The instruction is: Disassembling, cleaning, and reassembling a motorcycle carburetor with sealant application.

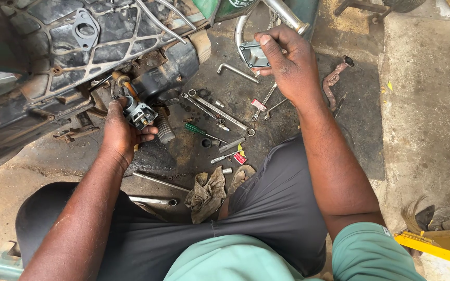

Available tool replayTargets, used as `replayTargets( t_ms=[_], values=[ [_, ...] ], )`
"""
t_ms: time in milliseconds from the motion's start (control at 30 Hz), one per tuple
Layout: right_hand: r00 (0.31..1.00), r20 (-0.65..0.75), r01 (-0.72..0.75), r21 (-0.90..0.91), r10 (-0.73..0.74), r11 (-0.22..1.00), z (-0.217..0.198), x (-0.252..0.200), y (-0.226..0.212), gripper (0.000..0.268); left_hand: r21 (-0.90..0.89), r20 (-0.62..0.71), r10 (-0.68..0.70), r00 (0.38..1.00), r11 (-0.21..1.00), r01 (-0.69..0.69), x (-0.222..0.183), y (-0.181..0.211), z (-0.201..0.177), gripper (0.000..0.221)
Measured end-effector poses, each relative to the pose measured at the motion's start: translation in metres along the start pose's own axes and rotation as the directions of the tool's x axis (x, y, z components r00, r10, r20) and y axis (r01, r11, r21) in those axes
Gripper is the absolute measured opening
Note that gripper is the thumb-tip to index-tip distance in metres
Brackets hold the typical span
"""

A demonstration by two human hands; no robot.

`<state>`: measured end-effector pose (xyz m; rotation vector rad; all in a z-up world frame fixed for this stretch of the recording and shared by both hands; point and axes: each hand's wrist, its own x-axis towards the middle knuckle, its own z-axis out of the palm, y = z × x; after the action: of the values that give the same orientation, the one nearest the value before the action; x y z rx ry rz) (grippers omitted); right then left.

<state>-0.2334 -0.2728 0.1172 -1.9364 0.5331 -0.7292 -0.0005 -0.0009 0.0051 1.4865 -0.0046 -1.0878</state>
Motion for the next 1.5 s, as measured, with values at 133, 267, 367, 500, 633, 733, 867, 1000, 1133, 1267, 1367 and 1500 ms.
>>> replayTargets(
  t_ms=[133, 267, 367, 500, 633, 733, 867, 1000, 1133, 1267, 1367, 1500],
  values=[
    [0.999, -0.031, -0.021, 0.005, 0.021, 1.0, -0.001, -0.003, -0.003, 0.031, -0.007, 0.005, -0.003, 1.0, 1.0, 0.003, -0.003, 0.002, 0.002, 0.057],
    [0.946, -0.025, 0.325, 0.012, -0.324, 0.946, -0.004, -0.005, -0.003, 0.017, 0.028, -0.014, -0.007, 1.0, 1.0, 0.007, -0.006, 0.007, 0.005, 0.054],
    [0.893, -0.01, 0.446, -0.118, -0.45, 0.887, -0.005, -0.004, 0.003, 0.011, 0.032, -0.015, -0.016, 1.0, 0.999, 0.017, -0.007, 0.006, 0.005, 0.055],
    [0.93, -0.079, 0.34, -0.192, -0.359, 0.921, -0.006, 0.0, 0.008, 0.008, 0.034, -0.002, 0.007, 1.0, 0.999, -0.007, -0.005, 0.004, 0.003, 0.055],
    [0.903, -0.03, 0.423, -0.097, -0.428, 0.901, -0.008, -0.003, 0.001, 0.008, 0.015, -0.001, 0.009, 1.0, 1.0, -0.009, -0.002, 0.002, 0.003, 0.052],
    [0.921, -0.045, 0.383, -0.082, -0.387, 0.92, -0.006, 0.0, 0.006, 0.009, -0.001, 0.001, 0.008, 1.0, 1.0, -0.008, -0.001, 0.003, 0.002, 0.052],
    [0.924, -0.051, 0.379, -0.004, -0.379, 0.925, -0.005, -0.001, 0.009, 0.014, -0.01, 0.006, 0.007, 1.0, 1.0, -0.007, 0.001, 0.0, 0.0, 0.051],
    [0.932, -0.035, 0.361, 0.002, -0.361, 0.932, -0.005, -0.001, 0.01, 0.016, -0.013, -0.006, 0.001, 1.0, 1.0, -0.001, -0.001, 0.004, 0.002, 0.049],
    [0.933, -0.035, 0.358, -0.008, -0.359, 0.934, -0.005, -0.001, 0.012, 0.015, -0.018, -0.005, -0.003, 1.0, 1.0, 0.003, 0.0, 0.003, 0.002, 0.05],
    [0.923, -0.021, 0.383, -0.029, -0.384, 0.923, -0.005, -0.002, 0.013, 0.014, 0.008, 0.009, 0.008, 1.0, 1.0, -0.008, 0.005, -0.001, 0.0, 0.051],
    [0.935, -0.024, 0.355, 0.007, -0.355, 0.935, -0.003, -0.001, 0.015, 0.014, -0.013, 0.016, 0.026, 1.0, 1.0, -0.026, 0.008, -0.006, -0.003, 0.053],
    [0.946, 0.002, 0.325, 0.056, -0.325, 0.944, -0.001, -0.002, 0.02, 0.013, -0.021, 0.025, 0.031, 0.999, 0.999, -0.03, 0.014, -0.013, -0.008, 0.058]
  ],
)
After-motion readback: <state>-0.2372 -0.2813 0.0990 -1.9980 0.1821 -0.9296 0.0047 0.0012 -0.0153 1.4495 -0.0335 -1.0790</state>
